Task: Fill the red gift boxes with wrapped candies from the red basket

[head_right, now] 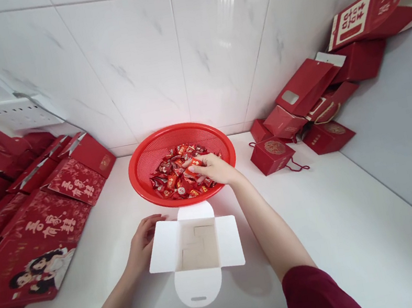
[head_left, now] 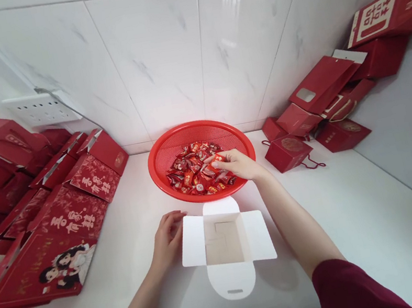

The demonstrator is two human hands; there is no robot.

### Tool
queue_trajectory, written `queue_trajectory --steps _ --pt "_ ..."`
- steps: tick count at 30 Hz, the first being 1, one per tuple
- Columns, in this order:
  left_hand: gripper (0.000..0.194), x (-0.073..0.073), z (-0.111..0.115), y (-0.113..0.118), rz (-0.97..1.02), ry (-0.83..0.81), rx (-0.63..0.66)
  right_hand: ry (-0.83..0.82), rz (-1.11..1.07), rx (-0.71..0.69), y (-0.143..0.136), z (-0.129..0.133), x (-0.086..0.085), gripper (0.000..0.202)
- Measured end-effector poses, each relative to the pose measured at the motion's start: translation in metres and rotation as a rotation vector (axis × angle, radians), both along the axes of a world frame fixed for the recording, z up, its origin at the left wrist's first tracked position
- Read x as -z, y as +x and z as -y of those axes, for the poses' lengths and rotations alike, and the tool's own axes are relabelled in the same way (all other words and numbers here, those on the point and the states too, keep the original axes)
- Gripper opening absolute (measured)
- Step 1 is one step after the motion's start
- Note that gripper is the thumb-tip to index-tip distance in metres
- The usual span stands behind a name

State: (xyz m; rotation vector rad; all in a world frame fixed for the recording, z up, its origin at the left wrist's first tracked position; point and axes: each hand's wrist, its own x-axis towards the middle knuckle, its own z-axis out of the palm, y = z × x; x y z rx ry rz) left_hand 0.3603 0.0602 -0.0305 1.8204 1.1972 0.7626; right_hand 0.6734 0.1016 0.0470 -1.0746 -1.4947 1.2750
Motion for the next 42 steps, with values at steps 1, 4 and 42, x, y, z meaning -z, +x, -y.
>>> queue_trajectory --steps 1,4,42 --pt "0.028 0.000 0.000 0.000 -0.002 0.001 0.004 0.003 0.010 0.001 0.000 0.000 0.000 0.034" --pt "0.028 0.001 0.000 -0.001 -0.003 -0.001 0.011 0.004 0.038 0.016 0.001 0.000 0.000 0.034" --pt "0.030 0.005 0.001 -0.002 -0.061 0.040 0.054 -0.045 0.017 0.063 -0.001 0.000 -0.004 0.034"
